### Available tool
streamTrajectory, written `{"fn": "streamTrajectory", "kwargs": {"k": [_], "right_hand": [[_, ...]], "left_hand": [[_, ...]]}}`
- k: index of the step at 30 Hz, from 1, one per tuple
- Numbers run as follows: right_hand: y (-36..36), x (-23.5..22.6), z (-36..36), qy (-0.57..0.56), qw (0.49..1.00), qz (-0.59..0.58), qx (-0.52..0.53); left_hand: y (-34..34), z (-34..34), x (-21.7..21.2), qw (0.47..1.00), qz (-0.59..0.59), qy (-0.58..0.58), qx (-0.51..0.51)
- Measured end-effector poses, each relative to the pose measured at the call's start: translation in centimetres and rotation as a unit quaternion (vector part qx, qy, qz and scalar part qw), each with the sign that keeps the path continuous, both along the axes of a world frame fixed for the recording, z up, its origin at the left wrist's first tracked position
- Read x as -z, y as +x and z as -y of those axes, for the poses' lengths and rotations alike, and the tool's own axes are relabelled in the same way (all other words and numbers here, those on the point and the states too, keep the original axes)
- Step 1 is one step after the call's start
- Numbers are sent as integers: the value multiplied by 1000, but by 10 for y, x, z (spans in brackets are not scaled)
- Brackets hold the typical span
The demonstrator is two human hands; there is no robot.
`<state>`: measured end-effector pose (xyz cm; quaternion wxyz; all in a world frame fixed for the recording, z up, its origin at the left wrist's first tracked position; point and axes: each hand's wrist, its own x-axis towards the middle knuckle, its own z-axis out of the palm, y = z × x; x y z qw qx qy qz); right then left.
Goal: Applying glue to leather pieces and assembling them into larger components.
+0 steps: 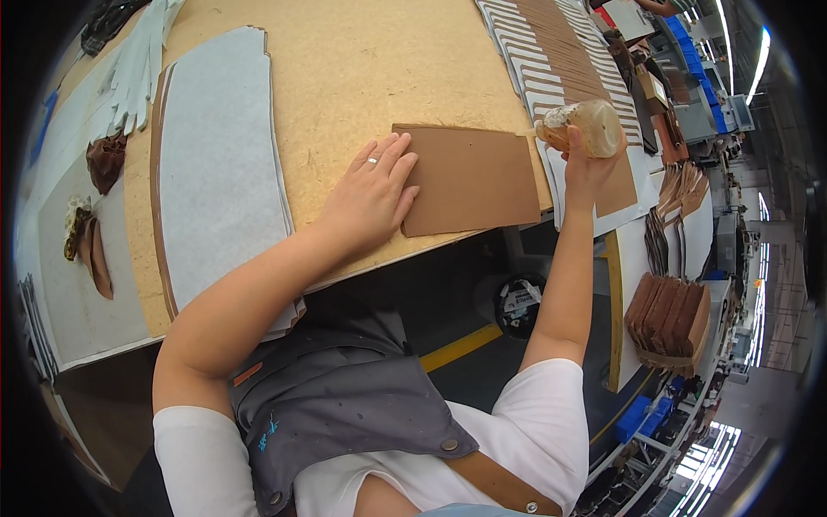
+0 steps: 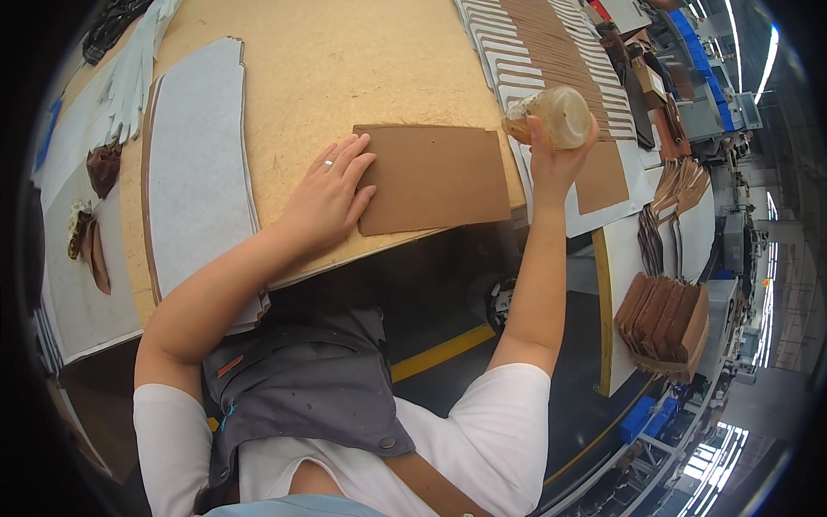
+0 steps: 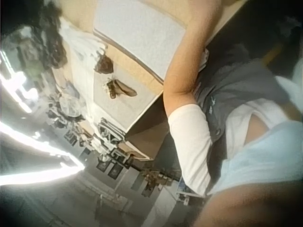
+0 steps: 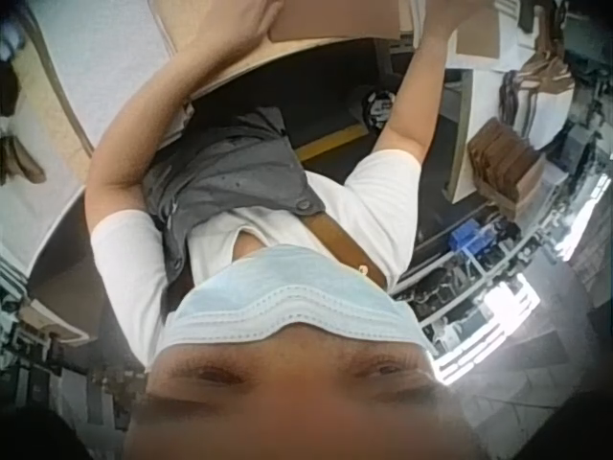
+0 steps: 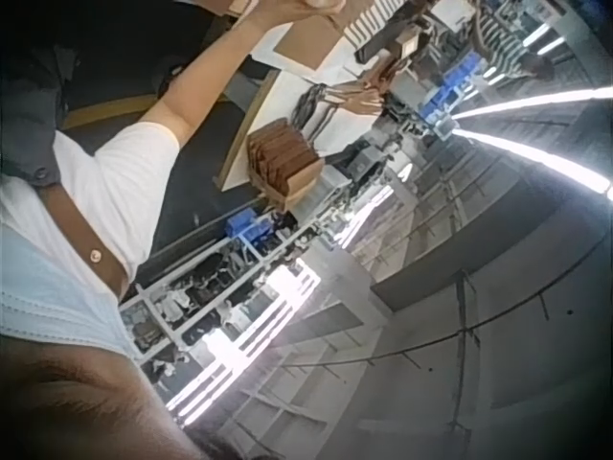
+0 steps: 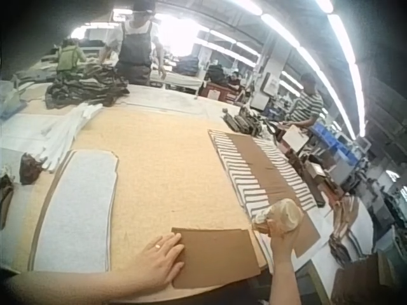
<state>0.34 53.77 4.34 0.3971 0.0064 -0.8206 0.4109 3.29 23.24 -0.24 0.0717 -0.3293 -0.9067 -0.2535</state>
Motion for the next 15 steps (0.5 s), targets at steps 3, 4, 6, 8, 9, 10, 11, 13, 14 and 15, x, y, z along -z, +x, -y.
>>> {"fn": "streamTrajectory", "kwargs": {"k": [3, 4, 6, 8, 9, 10, 11, 13, 14, 15], "right_hand": [[4, -4, -2, -48, 999, 23, 5], [4, -3, -6, -49, 999, 17, 16], [5, -3, -12, -49, 998, 10, 28], [7, -6, -18, -47, 998, 4, 35], [8, -10, -20, -46, 998, 2, 36], [11, -14, -23, -50, 997, -1, 51], [12, -20, -24, -54, 996, -5, 64], [16, -37, -26, -69, 994, -37, 71], [18, -46, -31, -84, 991, -69, 78], [22, -56, -47, -97, 992, -37, 76]], "left_hand": [[0, 0, -1, 1000, 3, -4, 1], [0, 0, 0, 1000, 4, -4, 2], [0, -1, 0, 1000, 4, -3, 3], [0, -1, 0, 1000, 5, -3, 3], [0, -1, 0, 1000, 4, -2, 4], [0, -1, 1, 1000, 5, -3, 3], [-1, 0, 2, 1000, 7, -5, 0], [-1, 0, 4, 1000, 7, 3, -1], [-1, 0, 4, 1000, 8, 11, -1], [-2, 0, 5, 1000, 6, 13, 1]]}}
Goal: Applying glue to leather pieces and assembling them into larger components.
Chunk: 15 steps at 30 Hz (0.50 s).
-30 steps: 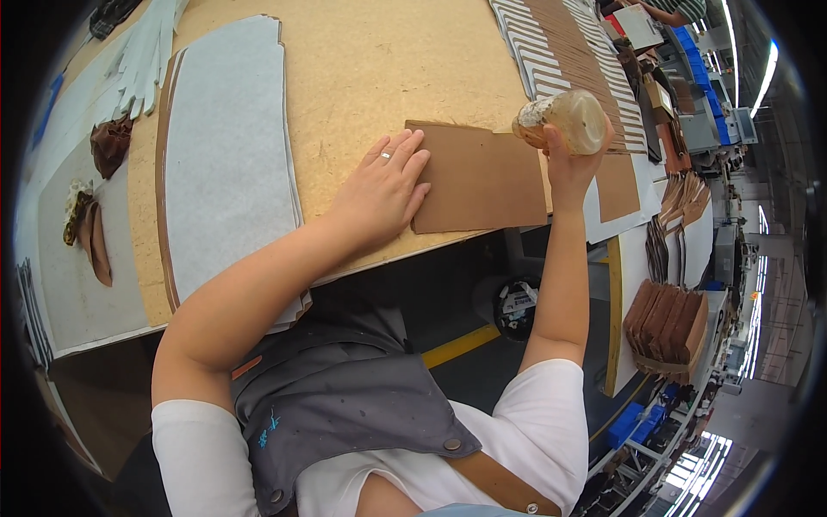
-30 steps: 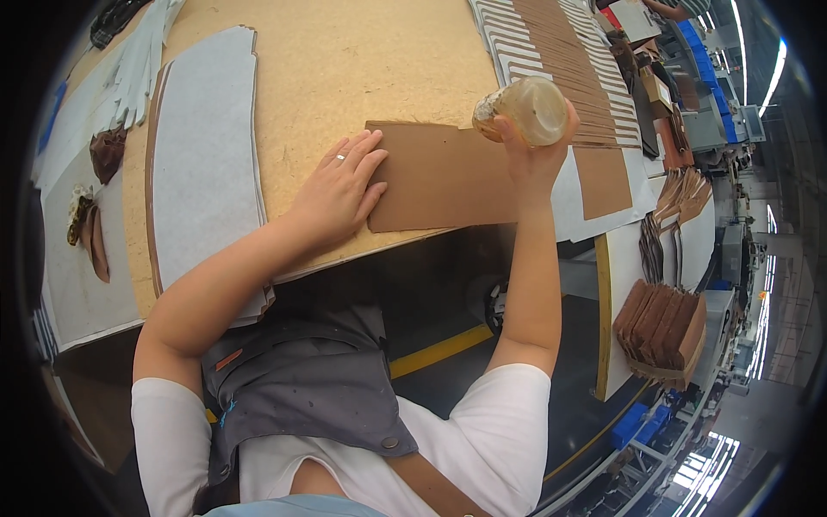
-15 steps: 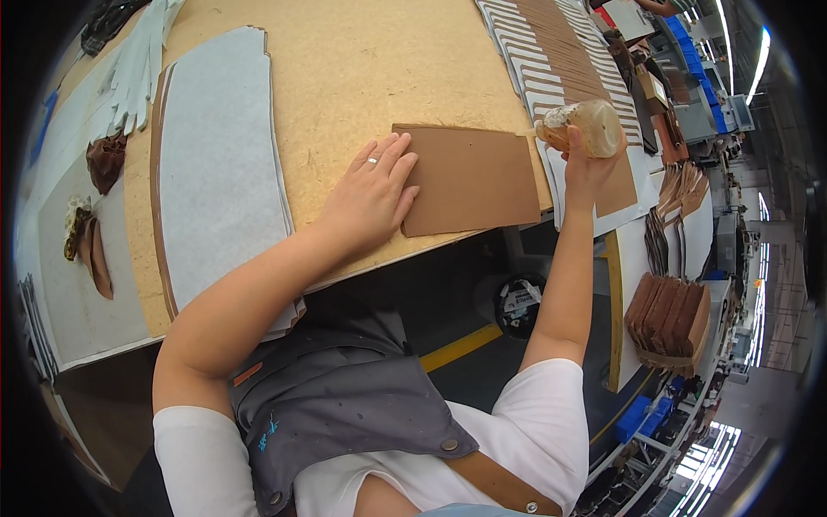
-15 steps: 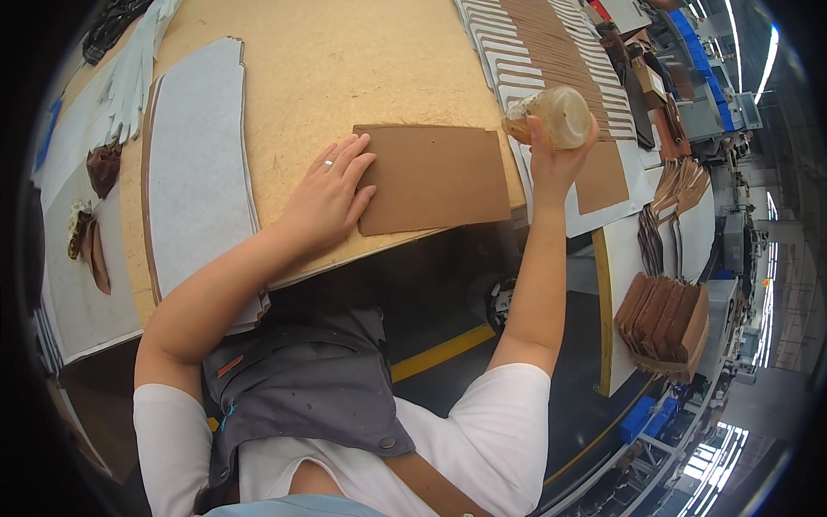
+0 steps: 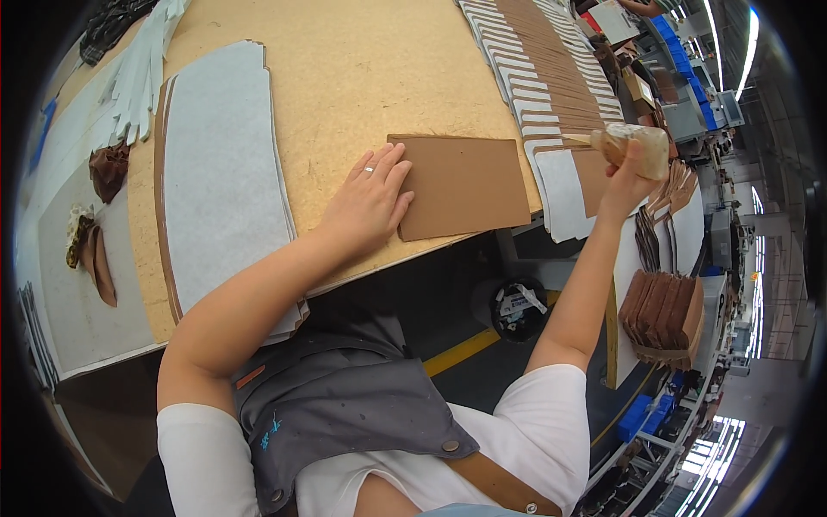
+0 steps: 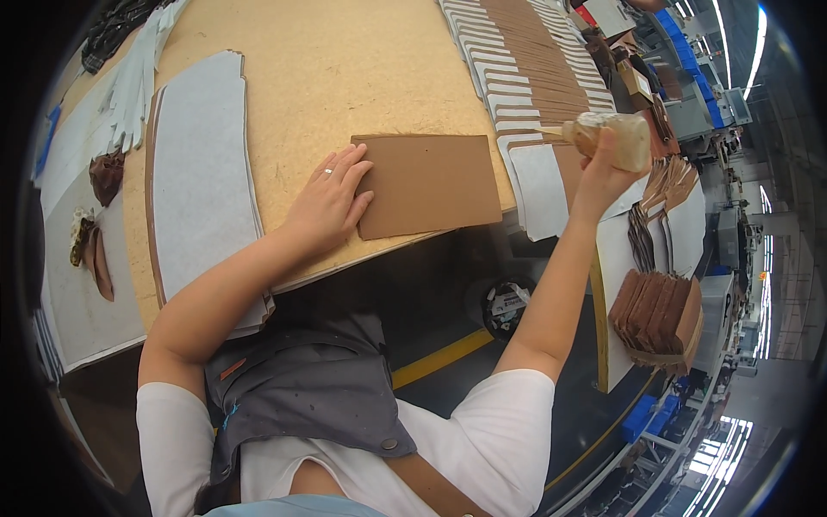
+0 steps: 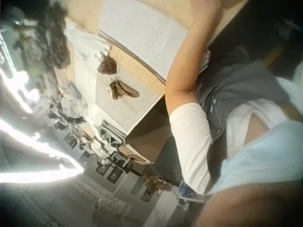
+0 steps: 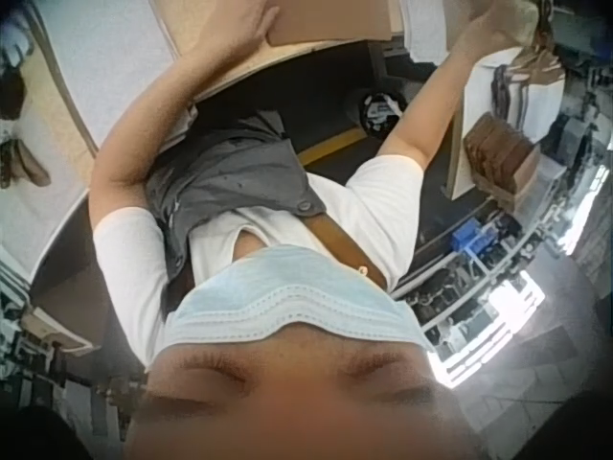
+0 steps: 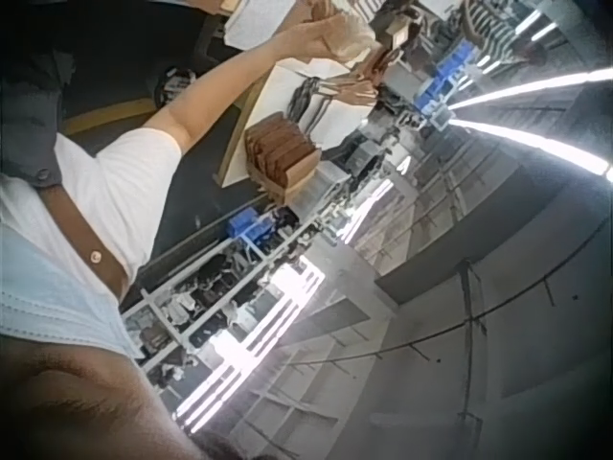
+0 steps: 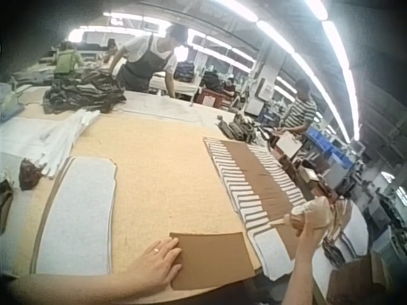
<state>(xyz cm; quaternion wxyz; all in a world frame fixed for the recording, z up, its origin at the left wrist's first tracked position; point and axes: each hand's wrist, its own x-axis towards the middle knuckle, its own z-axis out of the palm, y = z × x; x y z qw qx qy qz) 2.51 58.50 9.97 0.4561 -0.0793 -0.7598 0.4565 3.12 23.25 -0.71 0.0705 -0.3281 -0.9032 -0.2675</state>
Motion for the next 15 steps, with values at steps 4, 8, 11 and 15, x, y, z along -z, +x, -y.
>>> {"fn": "streamTrajectory", "kwargs": {"k": [4, 8, 11, 15], "right_hand": [[8, -24, -32, 189, 975, 26, 113], [12, -27, 11, 226, 911, 342, 39], [10, -5, 32, 267, 809, 523, 24], [5, 18, 47, 325, 776, 540, 29]], "left_hand": [[-2, 1, -3, 997, 31, 68, 10], [-6, 13, -6, 976, 102, 194, 15], [-1, 20, -12, 974, 77, 213, 29], [8, 38, -28, 974, 101, 200, 39]]}}
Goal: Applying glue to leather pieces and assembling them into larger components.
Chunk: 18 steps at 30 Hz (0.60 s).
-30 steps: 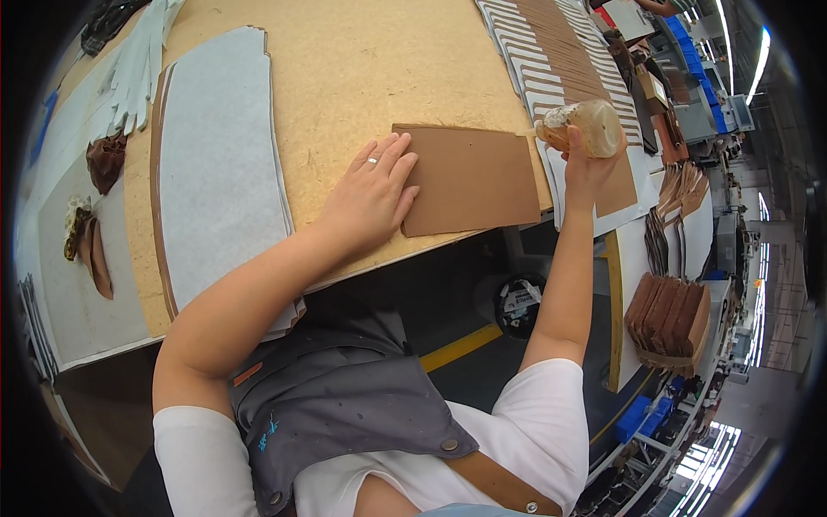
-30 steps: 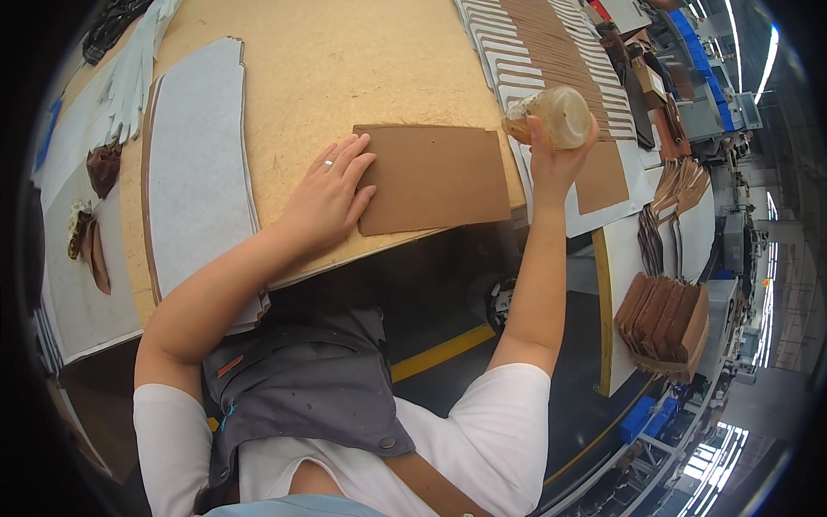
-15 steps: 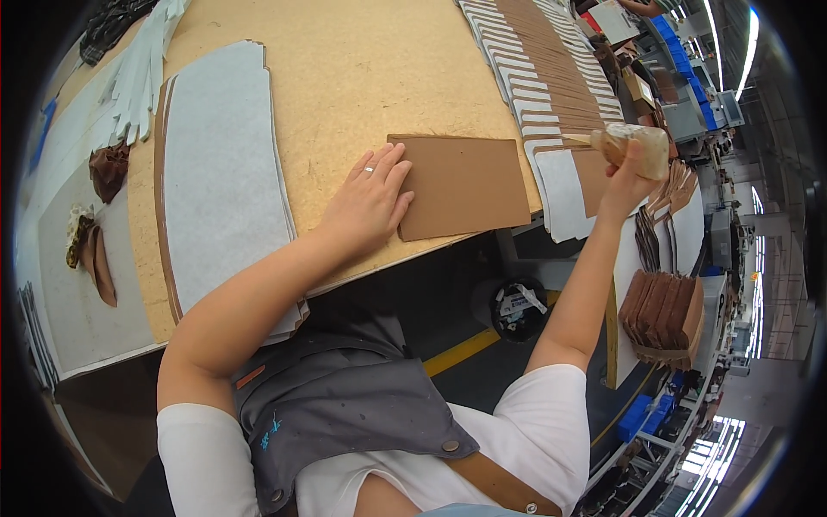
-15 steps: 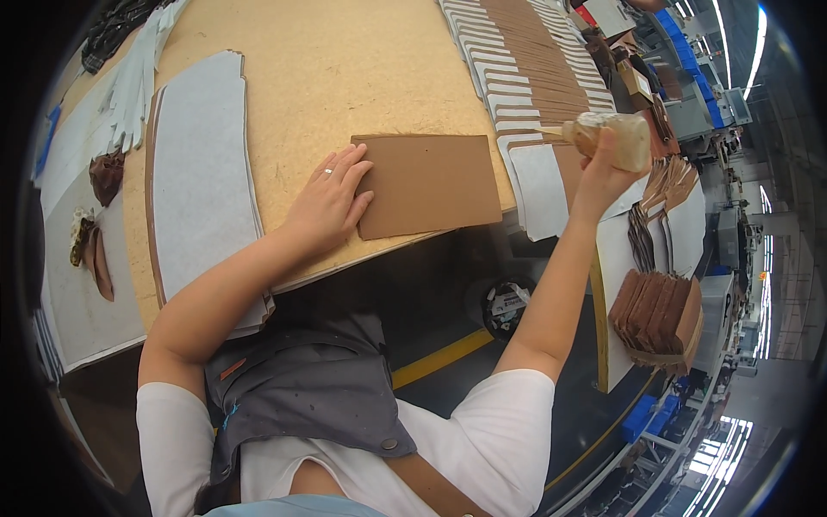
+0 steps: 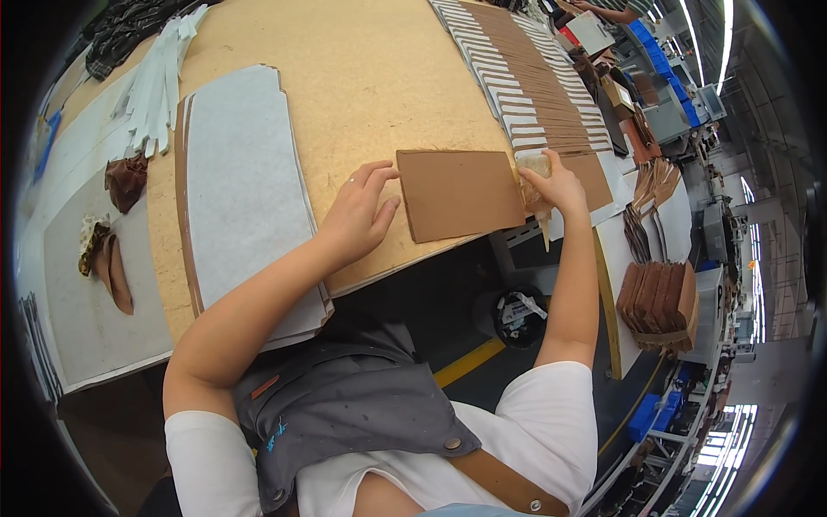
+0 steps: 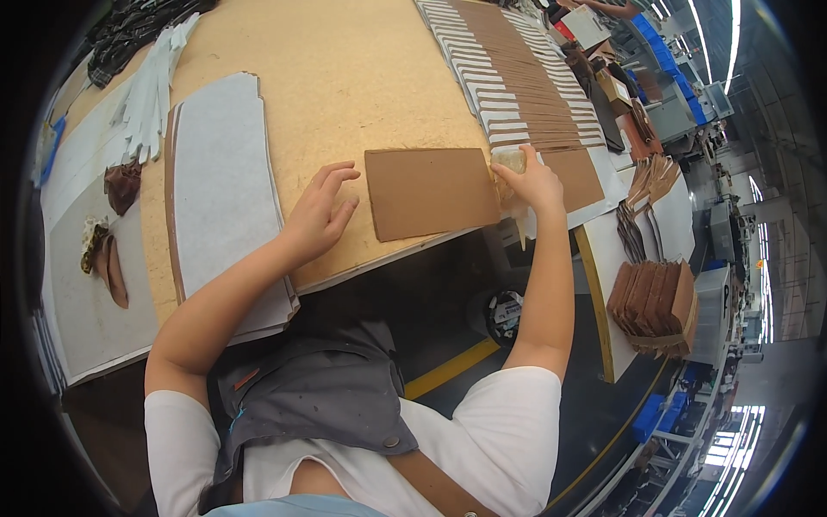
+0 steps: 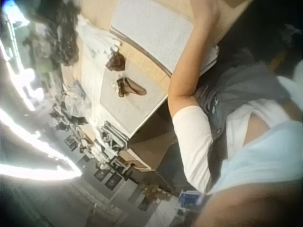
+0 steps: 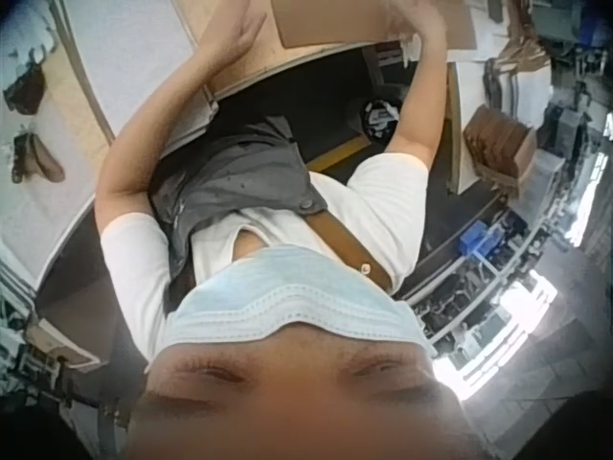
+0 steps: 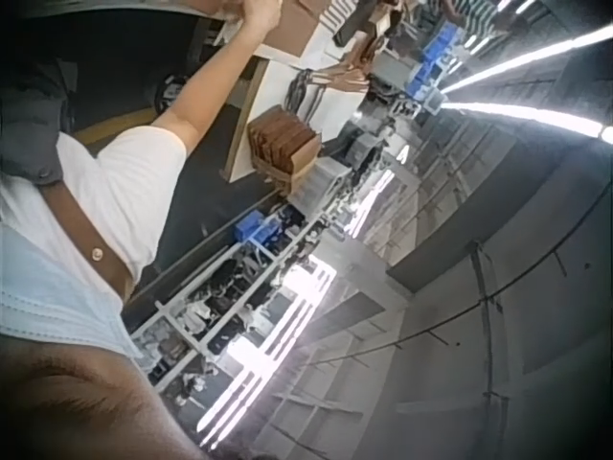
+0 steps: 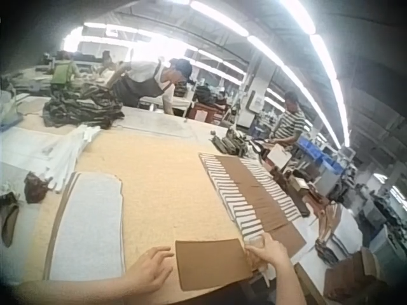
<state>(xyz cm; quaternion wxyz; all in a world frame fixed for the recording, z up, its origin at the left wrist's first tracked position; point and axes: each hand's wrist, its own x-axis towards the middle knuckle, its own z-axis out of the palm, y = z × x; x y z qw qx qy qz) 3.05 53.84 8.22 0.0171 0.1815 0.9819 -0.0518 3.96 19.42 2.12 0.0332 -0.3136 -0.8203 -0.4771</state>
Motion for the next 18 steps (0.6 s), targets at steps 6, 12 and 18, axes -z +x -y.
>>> {"fn": "streamTrajectory", "kwargs": {"k": [6, 12, 18], "right_hand": [[5, -11, 31, 142, 990, -15, 1], [21, 13, 114, -12, 972, -115, -206], [0, 43, 161, -40, 957, -45, -282]], "left_hand": [[13, 37, -6, 999, 11, 0, -31], [22, 52, -8, 1000, 5, -25, -18], [33, 61, -19, 999, 22, -29, -10]]}}
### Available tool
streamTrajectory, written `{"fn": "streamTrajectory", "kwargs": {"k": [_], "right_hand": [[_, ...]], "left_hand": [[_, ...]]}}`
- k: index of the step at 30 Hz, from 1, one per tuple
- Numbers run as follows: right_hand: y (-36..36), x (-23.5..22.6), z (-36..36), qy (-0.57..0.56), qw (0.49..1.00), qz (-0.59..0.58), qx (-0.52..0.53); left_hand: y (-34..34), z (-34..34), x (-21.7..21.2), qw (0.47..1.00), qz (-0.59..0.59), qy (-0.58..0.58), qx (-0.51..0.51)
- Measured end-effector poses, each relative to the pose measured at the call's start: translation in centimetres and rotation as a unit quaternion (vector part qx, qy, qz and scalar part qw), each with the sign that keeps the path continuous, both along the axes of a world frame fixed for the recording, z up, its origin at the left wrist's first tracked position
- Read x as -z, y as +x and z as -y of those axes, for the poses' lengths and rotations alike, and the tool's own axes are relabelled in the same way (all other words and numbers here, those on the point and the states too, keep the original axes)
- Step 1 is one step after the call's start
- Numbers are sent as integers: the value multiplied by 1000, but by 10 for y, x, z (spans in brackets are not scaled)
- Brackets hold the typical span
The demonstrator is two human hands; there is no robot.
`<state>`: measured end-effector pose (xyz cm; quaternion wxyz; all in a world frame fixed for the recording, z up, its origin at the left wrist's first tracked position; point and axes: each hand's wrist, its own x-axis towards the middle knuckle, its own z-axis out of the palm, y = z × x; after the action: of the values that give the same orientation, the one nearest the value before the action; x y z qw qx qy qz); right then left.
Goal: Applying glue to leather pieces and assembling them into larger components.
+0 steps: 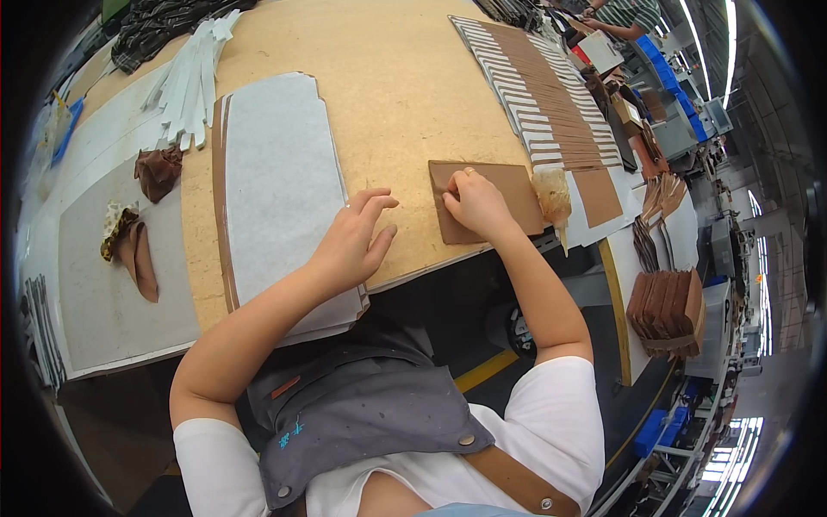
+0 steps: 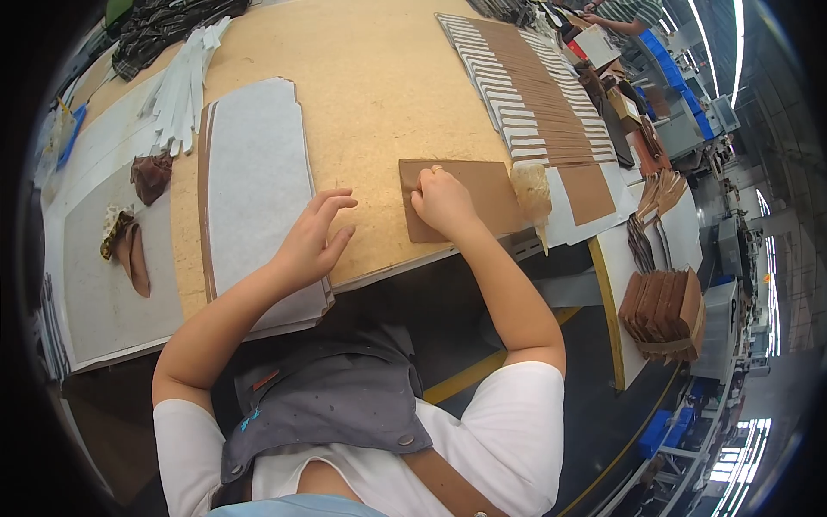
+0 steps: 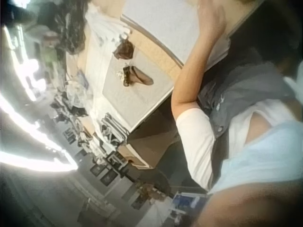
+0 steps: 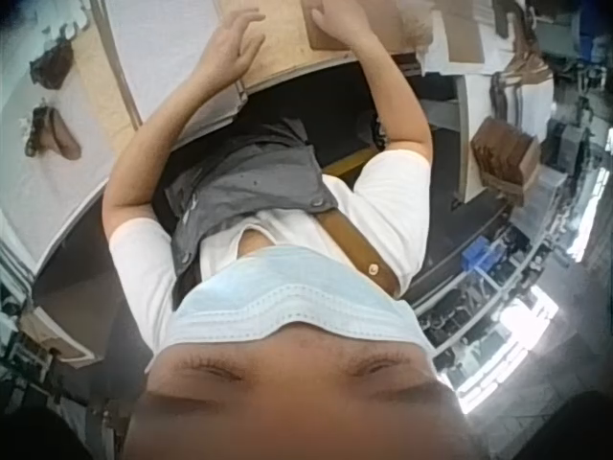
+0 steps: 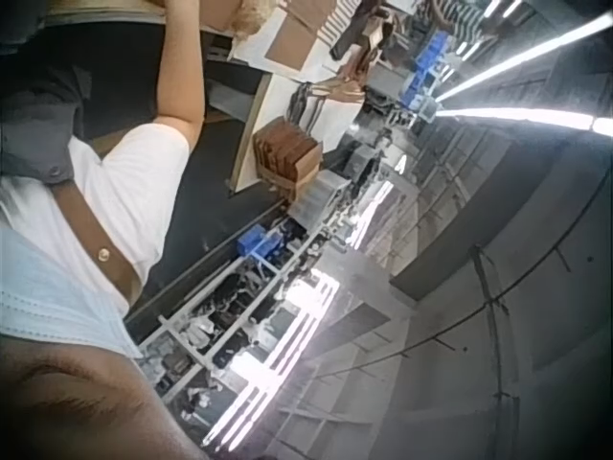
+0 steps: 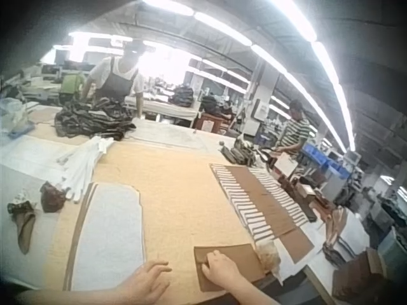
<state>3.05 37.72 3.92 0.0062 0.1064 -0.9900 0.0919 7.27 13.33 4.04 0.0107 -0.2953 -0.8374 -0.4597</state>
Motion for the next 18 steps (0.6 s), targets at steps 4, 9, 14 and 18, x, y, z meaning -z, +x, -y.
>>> {"fn": "streamTrajectory", "kwargs": {"k": [4, 9, 14, 18], "right_hand": [[-17, 1, 0, 0, 999, 45, 8], [-26, 0, -23, -190, 965, 163, 75], [-17, -11, -45, -498, 834, 148, 186], [-17, -53, -76, -631, 749, 51, 196]], "left_hand": [[8, 12, -2, 1000, 1, 4, -10], [9, 12, 2, 999, -25, 20, -18], [7, 4, 0, 999, 40, 16, 13], [2, -9, 2, 999, 41, 27, 23]]}}
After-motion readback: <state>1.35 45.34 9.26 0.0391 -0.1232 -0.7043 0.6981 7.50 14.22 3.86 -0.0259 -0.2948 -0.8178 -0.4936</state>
